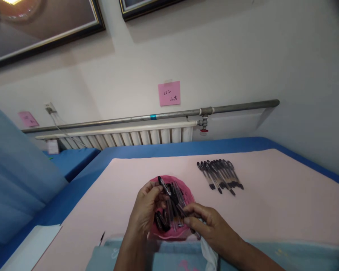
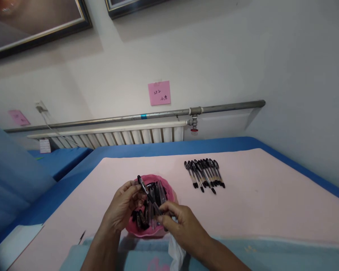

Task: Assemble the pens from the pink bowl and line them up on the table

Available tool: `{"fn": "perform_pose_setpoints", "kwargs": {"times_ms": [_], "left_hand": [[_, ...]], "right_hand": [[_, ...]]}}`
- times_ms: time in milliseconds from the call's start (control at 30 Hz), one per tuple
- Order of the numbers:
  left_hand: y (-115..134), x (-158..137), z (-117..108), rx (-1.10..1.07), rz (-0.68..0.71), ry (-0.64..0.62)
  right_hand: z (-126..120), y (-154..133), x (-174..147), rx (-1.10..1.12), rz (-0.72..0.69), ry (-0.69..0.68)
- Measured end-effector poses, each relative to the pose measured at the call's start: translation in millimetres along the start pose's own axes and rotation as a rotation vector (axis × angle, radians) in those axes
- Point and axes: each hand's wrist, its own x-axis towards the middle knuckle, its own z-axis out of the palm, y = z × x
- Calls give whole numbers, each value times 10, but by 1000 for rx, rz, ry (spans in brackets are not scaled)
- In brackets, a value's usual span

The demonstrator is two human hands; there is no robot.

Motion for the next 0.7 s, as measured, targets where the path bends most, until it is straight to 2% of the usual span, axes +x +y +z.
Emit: {"fn": "perform_pose_setpoints", "kwargs": {"times_ms": [300, 433, 533, 633, 700], "left_hand": [[-69, -41, 70, 101, -51, -58], [-130, -51, 101, 142, -71, -98], [-173, -42, 118, 126, -88, -104], [-188, -39, 123, 139, -114, -92], [-183, -45, 120, 151, -122, -88]], "right_hand": [[-10, 41, 22, 125, 51, 48], [13, 108, 30, 208, 16, 85], [-23, 139, 63, 171, -11, 117], [-199, 156, 128, 28, 18, 251], [-405, 179, 174, -100, 100, 438]]}}
